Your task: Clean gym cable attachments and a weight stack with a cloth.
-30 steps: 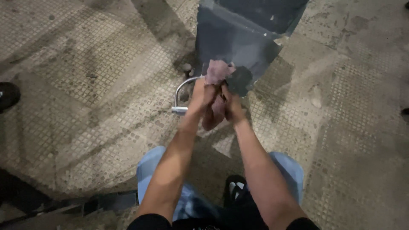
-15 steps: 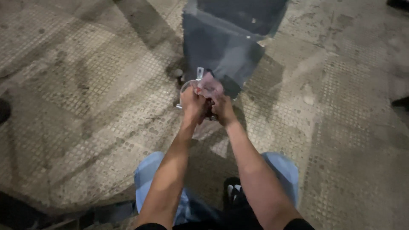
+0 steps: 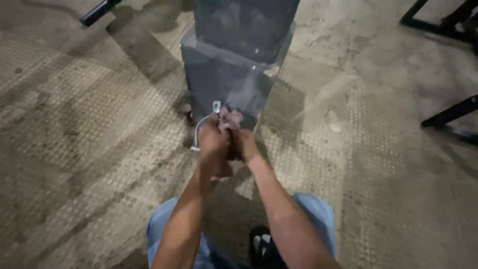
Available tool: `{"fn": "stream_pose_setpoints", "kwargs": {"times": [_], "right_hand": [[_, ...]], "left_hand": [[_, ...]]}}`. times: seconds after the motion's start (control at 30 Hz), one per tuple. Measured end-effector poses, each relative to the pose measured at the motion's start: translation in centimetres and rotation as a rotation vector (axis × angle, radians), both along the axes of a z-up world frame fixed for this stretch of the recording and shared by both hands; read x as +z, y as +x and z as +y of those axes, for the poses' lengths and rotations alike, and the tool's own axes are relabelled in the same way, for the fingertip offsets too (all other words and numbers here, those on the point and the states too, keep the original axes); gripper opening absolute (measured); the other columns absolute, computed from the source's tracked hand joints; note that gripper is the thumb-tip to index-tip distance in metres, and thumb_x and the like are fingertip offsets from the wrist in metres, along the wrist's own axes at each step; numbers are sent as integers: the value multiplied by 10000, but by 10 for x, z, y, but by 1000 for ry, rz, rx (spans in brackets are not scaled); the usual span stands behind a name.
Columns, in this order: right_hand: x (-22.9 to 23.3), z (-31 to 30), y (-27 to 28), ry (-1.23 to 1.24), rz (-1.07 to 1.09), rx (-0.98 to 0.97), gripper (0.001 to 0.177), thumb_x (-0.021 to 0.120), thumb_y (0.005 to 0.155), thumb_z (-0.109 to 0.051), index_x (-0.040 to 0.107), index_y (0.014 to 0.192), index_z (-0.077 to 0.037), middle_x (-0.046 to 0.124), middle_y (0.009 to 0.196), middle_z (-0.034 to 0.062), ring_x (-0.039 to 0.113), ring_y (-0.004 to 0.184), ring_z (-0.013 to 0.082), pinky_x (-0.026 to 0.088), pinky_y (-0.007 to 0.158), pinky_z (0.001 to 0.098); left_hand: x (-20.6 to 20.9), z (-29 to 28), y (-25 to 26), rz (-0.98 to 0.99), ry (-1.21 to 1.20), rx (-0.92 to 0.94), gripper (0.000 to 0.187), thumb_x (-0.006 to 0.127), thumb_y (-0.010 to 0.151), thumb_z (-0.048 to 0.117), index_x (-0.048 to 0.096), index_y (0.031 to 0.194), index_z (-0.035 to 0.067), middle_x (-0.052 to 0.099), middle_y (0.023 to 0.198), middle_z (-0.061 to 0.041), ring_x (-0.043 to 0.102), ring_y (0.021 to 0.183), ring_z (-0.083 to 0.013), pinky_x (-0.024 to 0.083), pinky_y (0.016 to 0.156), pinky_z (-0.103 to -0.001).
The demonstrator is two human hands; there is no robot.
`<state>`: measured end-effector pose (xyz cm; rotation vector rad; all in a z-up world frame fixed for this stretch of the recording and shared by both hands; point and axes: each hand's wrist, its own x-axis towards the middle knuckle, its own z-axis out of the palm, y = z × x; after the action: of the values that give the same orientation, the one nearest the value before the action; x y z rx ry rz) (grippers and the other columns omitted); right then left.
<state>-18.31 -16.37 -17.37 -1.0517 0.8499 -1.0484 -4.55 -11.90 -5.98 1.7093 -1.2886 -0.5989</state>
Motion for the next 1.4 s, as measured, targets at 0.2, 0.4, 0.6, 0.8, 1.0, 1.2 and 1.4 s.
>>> {"fn": "stream_pose_setpoints", "kwargs": {"times": [0.2,0.4,0.6,0.8,1.0,1.2,1.4], "right_hand": [[129,47,6,308,-105,26,382,627,956,-411,709,883,-45,637,723,49,571,537,203,499,467,369],[-37,-22,-8,-155,148,7,289,642,1005,-279,724,921,-15,645,829,27,541,728,112,464,598,347],[43,9,-7,67,136,87,379,597,1077,-305,643,815,-34,584,732,37,508,604,168,404,515,363],[88,38,8,403,69,150,199,628,998,-253,713,894,-106,624,769,13,528,585,178,447,518,360],[6,5,-15,-14,9,362,243,540,1025,-157,722,1039,4,733,972,64,690,822,172,569,712,327],[37,22,-9,239,163,256,251,520,964,-242,705,1069,-107,715,868,34,672,695,178,543,561,347],[57,34,-2,173,42,231,149,661,948,-240,669,924,-93,634,717,3,590,566,160,457,474,324]], "left_hand": [[38,17,1,180,31,112,311,650,920,295,690,1137,76,726,964,-215,724,943,-373,559,784,-481],[-56,-7,-1,1049,-296,-171,321,477,1087,134,675,1250,-59,690,1043,-146,623,941,-305,486,786,-409],[-69,-4,21,1606,-121,-289,319,536,974,69,658,1268,75,690,1192,-109,699,1053,-257,587,876,-374],[-50,5,57,-45,190,9,312,772,908,236,745,1089,-17,730,986,-187,749,869,-301,547,751,-390],[-49,41,50,536,261,-226,330,554,865,116,729,1140,67,708,884,-103,612,724,-267,478,591,-441],[-37,48,50,199,-33,-462,328,605,859,84,688,1167,10,734,1028,-112,677,905,-233,549,778,-354],[-73,41,11,763,130,182,354,472,933,82,735,1159,13,764,993,-116,711,861,-194,568,683,-364]]}}
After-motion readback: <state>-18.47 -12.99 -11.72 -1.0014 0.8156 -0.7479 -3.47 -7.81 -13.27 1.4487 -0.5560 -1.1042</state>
